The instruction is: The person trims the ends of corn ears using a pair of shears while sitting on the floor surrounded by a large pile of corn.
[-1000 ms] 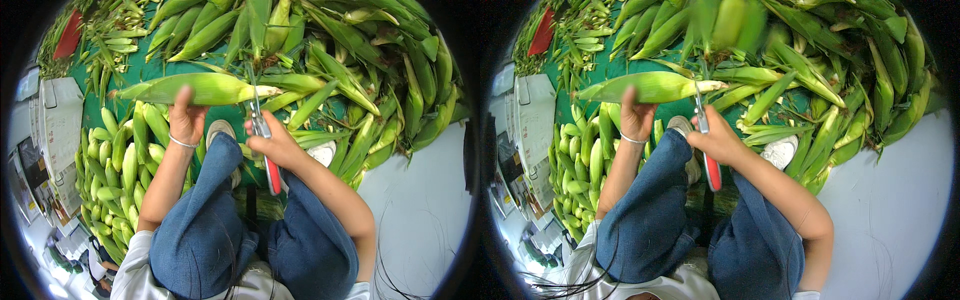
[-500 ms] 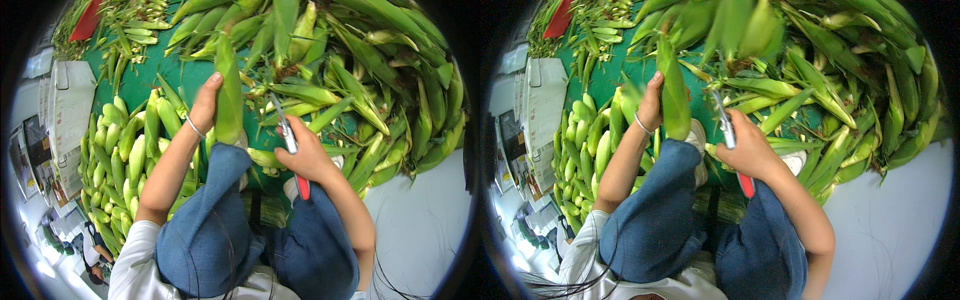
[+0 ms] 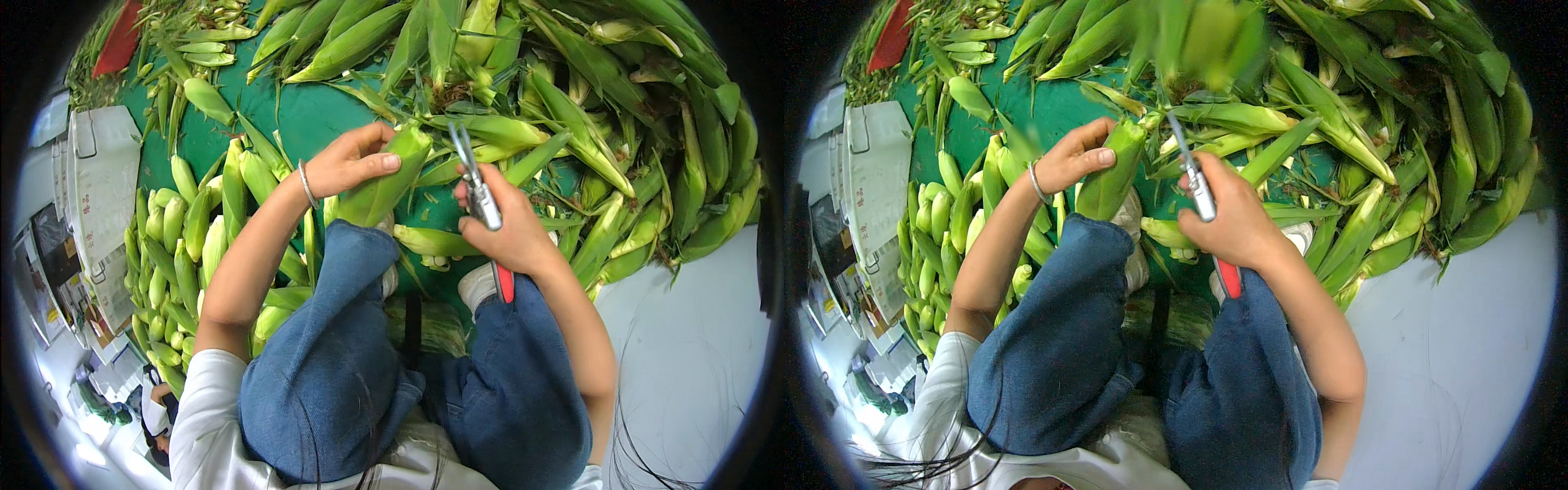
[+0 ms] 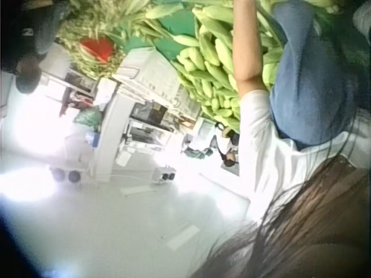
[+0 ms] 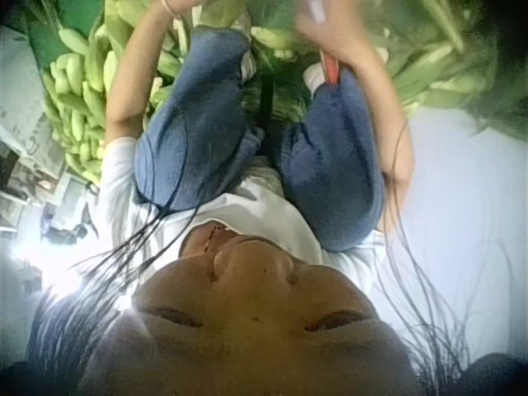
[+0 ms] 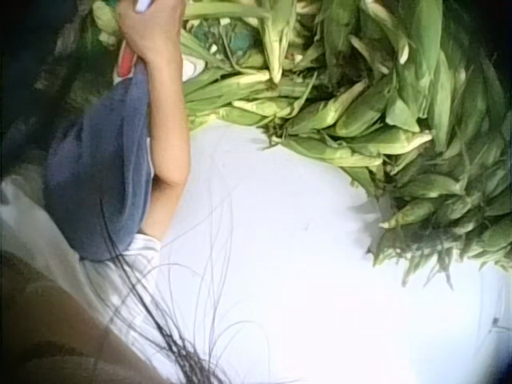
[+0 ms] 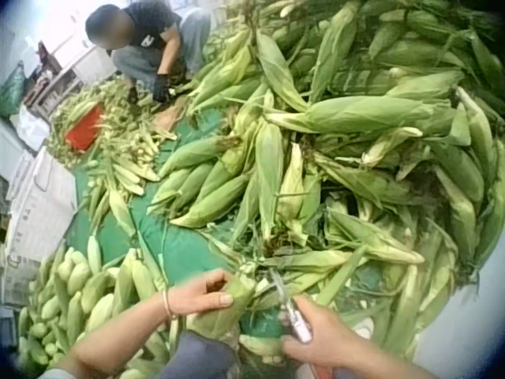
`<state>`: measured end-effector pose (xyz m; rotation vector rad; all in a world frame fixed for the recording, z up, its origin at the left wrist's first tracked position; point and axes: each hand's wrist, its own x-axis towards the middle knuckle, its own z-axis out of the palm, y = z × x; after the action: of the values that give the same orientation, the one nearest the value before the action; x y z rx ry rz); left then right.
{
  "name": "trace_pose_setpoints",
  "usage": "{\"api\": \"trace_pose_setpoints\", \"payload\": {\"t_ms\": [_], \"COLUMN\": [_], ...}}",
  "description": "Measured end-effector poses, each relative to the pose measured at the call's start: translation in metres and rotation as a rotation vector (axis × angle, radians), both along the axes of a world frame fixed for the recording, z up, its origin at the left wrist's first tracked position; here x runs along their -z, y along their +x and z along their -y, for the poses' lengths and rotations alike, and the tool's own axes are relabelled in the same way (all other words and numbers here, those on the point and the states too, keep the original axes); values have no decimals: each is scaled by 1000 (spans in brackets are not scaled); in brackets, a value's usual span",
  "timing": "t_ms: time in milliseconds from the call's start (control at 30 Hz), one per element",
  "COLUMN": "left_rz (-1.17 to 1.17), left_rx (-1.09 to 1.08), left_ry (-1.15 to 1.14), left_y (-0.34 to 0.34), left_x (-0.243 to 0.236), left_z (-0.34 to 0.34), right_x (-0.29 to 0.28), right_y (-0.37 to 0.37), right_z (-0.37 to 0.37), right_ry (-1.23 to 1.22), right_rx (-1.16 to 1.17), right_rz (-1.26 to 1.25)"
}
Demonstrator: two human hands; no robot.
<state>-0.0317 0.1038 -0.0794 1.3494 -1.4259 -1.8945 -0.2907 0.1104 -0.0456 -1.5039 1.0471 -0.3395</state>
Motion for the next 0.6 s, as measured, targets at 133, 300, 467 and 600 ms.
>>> {"api": "trace_pose_setpoints", "payload": {"t_ms": [133,300,467,600], "left_rz": [-52,-63,485,101], "left_rx": [294,336,128,-233], "left_ry": [143,271,-102,-75], "left_y": [-6,3,51,18], "left_x": [-3,-5,-2,-9], "left_z": [2,-5,-5,-5], "right_x": [6,9,6,13], "right_y": [1,0,-17,10], "right_z": [3,-15,-12,-10], "right_ry": [-39,243,320,149], "right_rx": [-198,-135,426,223], "right_rz": [129,211,284,216]}}
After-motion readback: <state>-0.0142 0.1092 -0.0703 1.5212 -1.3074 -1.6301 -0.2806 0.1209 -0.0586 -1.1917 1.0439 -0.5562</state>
